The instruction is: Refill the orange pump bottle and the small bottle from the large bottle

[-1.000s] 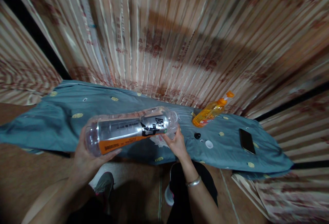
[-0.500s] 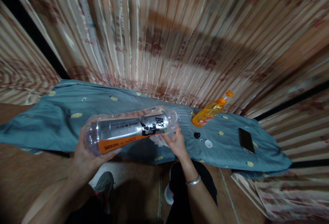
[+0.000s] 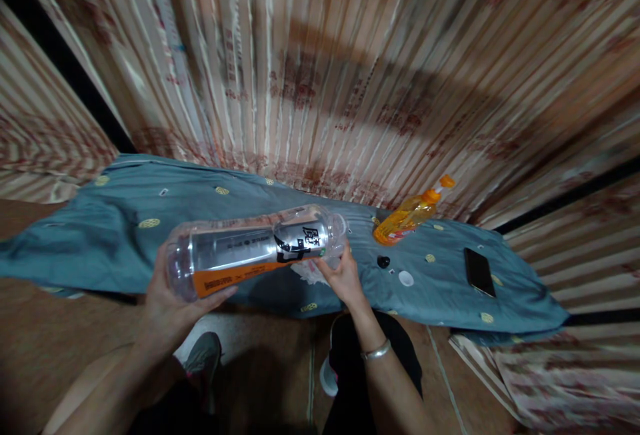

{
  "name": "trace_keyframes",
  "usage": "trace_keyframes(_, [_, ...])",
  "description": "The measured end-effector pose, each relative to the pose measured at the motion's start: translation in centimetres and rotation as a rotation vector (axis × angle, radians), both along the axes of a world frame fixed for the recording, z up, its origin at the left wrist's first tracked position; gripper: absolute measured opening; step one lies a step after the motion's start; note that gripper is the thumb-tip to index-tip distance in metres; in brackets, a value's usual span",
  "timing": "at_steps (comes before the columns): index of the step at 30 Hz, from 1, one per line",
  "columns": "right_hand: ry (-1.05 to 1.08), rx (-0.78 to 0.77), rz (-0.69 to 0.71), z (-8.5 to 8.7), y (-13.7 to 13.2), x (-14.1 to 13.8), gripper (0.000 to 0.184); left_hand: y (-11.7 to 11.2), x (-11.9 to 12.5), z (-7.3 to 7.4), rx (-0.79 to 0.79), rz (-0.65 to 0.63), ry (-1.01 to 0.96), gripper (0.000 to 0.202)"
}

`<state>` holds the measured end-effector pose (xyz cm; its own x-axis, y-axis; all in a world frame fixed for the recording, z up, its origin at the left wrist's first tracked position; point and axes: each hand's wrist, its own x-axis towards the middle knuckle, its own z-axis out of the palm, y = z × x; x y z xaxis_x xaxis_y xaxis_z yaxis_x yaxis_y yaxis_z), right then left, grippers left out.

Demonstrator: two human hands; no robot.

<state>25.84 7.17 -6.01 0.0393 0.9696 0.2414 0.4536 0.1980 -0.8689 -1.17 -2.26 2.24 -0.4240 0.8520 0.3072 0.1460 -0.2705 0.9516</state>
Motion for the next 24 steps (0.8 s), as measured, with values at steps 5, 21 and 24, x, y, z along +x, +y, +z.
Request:
trace_keyframes(5, [0.003,-0.002,0.004,-0.1,0.0,0.1,0.046,0.1,-0.1,-0.2,0.021,0.013,-0.001,0.088])
trace_keyframes(21, [-0.033,0.009,-0.008,0.0,0.1,-0.2,0.055,0.0,-0.1,-0.5,-0.020,0.028,-0.031,0.092])
trace_keyframes(24, [-0.017,0.011,0.014,0.2,0.0,-0.3,0.052,-0.1,-0.2,-0.6,-0.007,0.041,0.021,0.090])
